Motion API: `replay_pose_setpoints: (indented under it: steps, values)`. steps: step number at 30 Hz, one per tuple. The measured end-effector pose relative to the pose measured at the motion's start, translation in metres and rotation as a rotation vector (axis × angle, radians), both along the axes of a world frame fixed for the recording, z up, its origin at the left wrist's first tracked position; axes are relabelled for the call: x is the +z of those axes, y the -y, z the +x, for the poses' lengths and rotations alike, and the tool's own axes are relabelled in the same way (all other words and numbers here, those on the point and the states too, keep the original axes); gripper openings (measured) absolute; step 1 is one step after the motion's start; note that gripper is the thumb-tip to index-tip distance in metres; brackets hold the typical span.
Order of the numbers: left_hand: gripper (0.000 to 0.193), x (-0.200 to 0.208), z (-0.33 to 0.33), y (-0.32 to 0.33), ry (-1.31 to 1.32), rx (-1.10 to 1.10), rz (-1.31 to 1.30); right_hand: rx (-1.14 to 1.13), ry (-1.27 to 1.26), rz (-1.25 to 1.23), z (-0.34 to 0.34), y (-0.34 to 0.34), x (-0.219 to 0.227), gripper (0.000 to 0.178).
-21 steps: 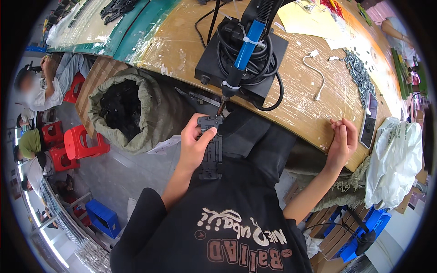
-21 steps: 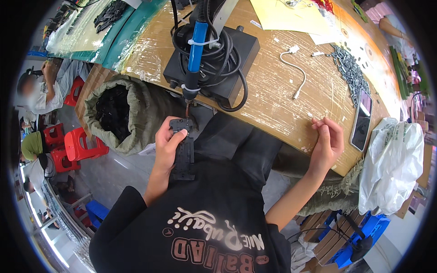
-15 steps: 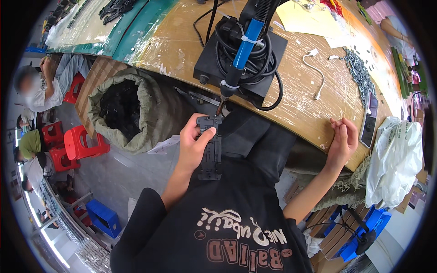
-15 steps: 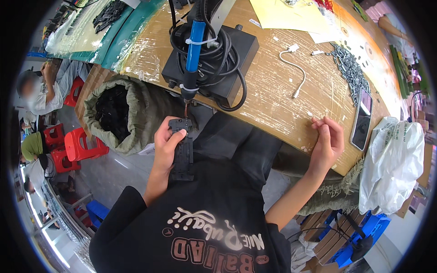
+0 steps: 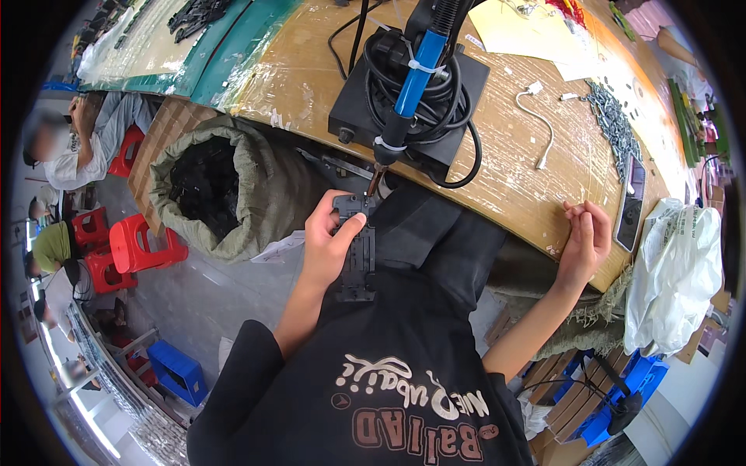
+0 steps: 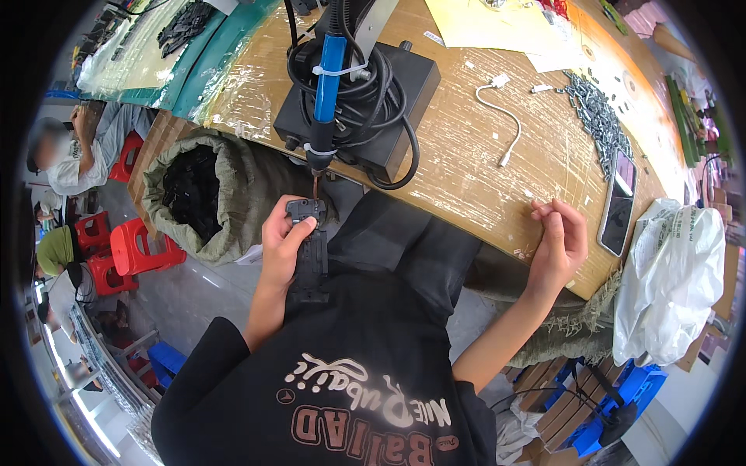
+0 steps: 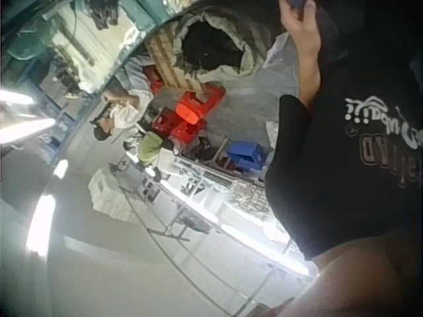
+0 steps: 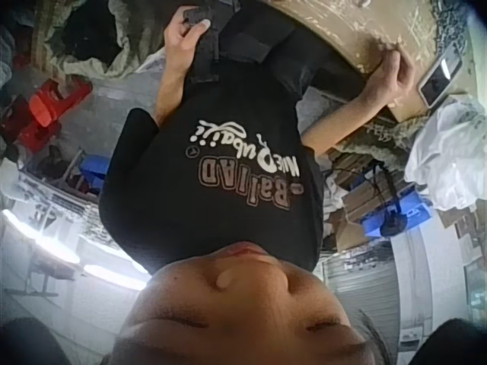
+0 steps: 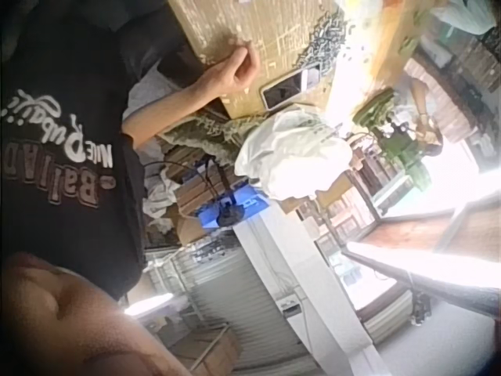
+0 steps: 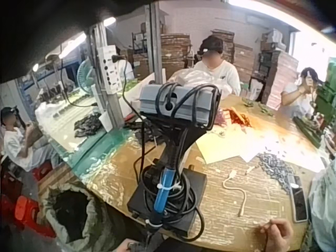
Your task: The recorder is assembling small plastic housing components by inserting screws into pre-drilled holes.
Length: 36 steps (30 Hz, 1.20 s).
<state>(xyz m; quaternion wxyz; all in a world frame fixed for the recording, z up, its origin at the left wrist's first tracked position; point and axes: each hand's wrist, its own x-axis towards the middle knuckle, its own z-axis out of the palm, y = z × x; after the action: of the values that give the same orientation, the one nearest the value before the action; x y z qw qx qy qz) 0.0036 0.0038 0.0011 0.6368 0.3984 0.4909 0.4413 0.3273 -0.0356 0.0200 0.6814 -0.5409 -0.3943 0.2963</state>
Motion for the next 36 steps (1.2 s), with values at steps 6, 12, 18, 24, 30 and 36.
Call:
replay_pose_setpoints:
  steps: [6,12,18,24,30,36]
  values:
    - [0.013,-0.0011,-0.0002,-0.0029,0.002,0.010,0.003,0.002,0.004,0.002,0.0007,0.0008,-0.0013,0.015]
    - [0.013,0.0043,0.0021,-0.0023,-0.040,-0.011,0.026,0.029,0.024,-0.028,0.0035,0.0034,-0.0017,0.017]
    - [0.013,0.0035,0.0021,-0.0023,-0.042,0.003,0.023,0.056,0.026,-0.015,0.0039,0.0026,-0.0019,0.017]
    - [0.014,0.0037,0.0013,-0.0049,-0.057,0.013,0.044,0.058,0.030,-0.010,0.0052,0.0029,-0.0029,0.017]
    - [0.014,0.0044,0.0008,-0.0048,-0.065,0.014,0.056,0.061,0.025,-0.009,0.0055,0.0032,-0.0040,0.018]
    - [0.013,0.0047,0.0011,-0.0036,-0.067,0.002,0.039,0.033,0.006,-0.004,0.0014,0.0018,-0.0014,0.016]
